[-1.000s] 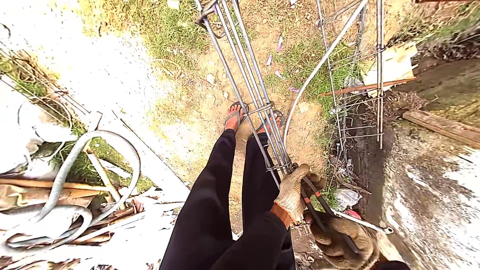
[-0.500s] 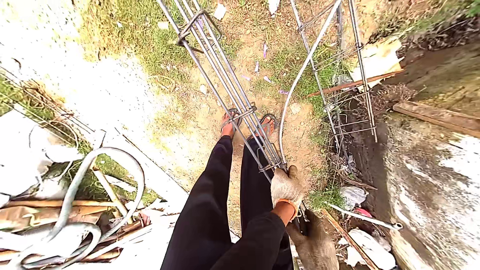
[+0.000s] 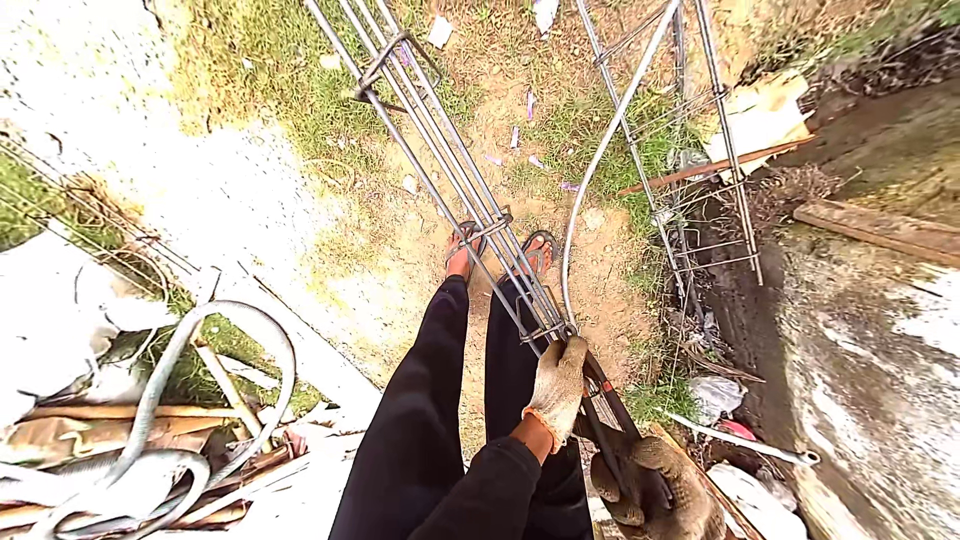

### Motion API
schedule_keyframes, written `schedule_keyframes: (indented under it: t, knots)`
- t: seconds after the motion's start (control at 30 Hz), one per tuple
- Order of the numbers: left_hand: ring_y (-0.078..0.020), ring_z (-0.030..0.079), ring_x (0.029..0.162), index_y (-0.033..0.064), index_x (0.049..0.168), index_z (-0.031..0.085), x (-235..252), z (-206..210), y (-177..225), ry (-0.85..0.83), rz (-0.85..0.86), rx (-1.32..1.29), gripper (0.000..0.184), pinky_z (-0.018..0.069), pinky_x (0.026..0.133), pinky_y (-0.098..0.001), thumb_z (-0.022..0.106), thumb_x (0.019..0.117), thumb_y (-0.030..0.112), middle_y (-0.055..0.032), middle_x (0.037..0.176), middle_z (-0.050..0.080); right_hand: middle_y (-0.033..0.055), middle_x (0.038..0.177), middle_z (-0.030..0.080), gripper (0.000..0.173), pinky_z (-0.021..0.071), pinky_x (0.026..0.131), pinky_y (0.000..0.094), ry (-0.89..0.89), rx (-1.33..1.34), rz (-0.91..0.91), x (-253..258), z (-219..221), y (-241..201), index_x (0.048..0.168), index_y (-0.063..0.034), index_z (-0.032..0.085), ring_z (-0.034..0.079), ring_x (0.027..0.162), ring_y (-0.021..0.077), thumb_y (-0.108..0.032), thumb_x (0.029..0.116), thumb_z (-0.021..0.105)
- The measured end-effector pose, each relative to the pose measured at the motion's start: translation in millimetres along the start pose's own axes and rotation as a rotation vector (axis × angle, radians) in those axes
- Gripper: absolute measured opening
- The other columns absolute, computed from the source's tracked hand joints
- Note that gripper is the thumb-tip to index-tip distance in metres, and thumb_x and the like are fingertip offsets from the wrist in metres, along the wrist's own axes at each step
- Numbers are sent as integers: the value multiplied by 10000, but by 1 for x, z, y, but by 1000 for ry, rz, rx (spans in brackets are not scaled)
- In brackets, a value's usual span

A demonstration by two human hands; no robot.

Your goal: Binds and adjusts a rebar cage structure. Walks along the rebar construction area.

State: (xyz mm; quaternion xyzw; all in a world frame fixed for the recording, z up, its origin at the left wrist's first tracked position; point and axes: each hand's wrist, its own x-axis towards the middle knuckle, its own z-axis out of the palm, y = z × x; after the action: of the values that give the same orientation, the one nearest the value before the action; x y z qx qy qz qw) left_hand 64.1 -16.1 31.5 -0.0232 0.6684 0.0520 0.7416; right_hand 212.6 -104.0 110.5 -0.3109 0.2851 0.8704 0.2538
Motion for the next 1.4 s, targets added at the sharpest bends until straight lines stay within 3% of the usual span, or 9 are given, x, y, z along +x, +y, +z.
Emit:
schedule_keyframes:
  t: [0.1,0.2,0.3,0.43,0.57,0.7,0.93,1.23,1.4]
  knots:
    - [-163,594,685,58,1153,659,-2,2,6,36,19,159,348,533,654,-337,524,1075,369,-77,839,626,69,892,678,706,503,462,231,-39,102,-49,3,5,13,1442,-135,531,596,564,102,-582,907,648]
    - [-205,691,884,86,1195,650,-10,0,22,61,-16,635,387,574,830,-439,477,1075,411,-93,971,696,47,823,679,509,508,448,254,-71,279,-91,17,17,39,1233,-153,668,608,544,118,-534,896,684]
    - [-257,716,1001,116,1259,621,-16,-4,37,31,-73,1002,468,572,880,-514,366,1088,469,-102,1047,723,93,936,730,454,611,573,359,-122,303,-163,33,21,61,1181,-142,712,714,691,203,-515,925,669]
    - [-247,704,934,146,1176,656,-9,-29,30,-46,48,986,454,567,847,-516,385,1081,497,-81,961,709,133,1011,724,342,587,748,479,52,297,-186,55,46,80,1152,-134,696,702,828,266,-294,850,680]
    - [-184,682,900,163,1155,690,6,-55,22,-164,178,910,478,562,853,-470,386,1079,524,-46,940,697,250,1238,664,456,539,953,622,217,126,-117,65,55,76,1323,-34,559,675,1089,409,-99,873,562]
    - [-155,678,894,157,1186,699,13,-56,17,-175,203,830,480,565,858,-423,394,1085,513,-43,975,704,257,1243,662,643,564,924,600,353,-27,-31,46,44,54,1508,-78,394,688,1060,409,-102,877,518]
    - [-123,670,919,143,1125,714,14,-54,12,-179,249,756,434,550,875,-385,417,1093,458,-22,966,704,276,1277,644,688,588,887,583,364,-143,84,22,40,18,1552,-97,346,701,1030,426,-117,890,532]
    - [-137,624,705,126,1069,700,18,-62,16,-227,227,807,411,555,729,-375,412,1097,418,-18,802,644,205,1051,702,544,608,816,577,402,-270,176,12,39,-9,1425,-65,505,723,892,356,-145,888,537]
    - [-166,637,719,125,1066,690,23,-67,18,-233,248,904,432,552,751,-418,390,1101,434,-36,789,644,60,755,638,312,571,540,359,590,-445,239,13,51,-30,1178,-68,639,622,580,174,-308,1009,531]
